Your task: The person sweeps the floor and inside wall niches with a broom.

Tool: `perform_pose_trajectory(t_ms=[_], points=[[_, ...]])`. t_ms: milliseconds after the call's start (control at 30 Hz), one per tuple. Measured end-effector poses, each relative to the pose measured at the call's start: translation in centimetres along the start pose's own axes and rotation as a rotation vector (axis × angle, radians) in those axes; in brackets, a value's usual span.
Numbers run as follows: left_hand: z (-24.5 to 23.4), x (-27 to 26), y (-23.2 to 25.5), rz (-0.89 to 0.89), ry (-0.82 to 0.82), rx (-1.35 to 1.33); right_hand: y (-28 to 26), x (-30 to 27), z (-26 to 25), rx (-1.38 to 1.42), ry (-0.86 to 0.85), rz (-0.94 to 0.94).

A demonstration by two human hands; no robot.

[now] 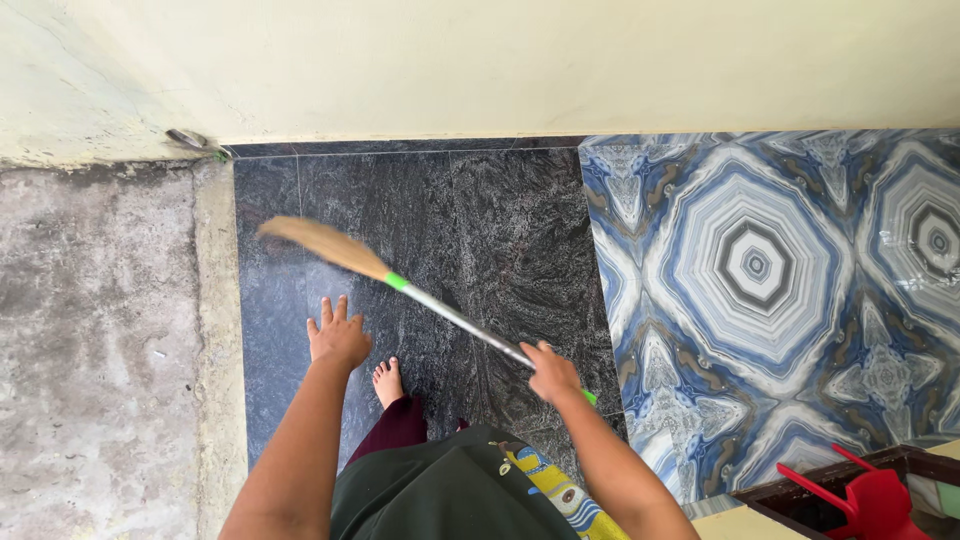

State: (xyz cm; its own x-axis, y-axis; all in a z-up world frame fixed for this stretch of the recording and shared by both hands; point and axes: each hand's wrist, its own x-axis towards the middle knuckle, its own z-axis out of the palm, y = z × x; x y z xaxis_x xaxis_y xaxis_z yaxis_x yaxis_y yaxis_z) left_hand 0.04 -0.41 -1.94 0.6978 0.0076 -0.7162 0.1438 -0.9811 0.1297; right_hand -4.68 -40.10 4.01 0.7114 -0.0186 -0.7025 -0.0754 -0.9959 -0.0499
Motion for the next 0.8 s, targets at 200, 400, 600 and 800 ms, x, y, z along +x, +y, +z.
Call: perform_pose_trajectory(t_ms=[200, 400, 600, 800], points=[[-2.8, 2.2, -0.8, 0.042, -0.033, 0.024, 8.1, 0.0, -3.2, 0.208, 0.026, 0.631], [-4.8, 4.6, -3.5, 0.046, -0.014, 0.025, 9.4, 4.5, -5.0, 0.305, 0.166, 0.698], [-5.5, 5.8, -6.3, 0.002, -0.049, 0.037, 3.1, 9.4, -2.4, 0.414, 0.097, 0.601], [-5.1, 5.9, -8.0, -0.025, -0.066, 0.01, -9.4, 11.1, 2.9, 0.234, -0.244, 0.163]])
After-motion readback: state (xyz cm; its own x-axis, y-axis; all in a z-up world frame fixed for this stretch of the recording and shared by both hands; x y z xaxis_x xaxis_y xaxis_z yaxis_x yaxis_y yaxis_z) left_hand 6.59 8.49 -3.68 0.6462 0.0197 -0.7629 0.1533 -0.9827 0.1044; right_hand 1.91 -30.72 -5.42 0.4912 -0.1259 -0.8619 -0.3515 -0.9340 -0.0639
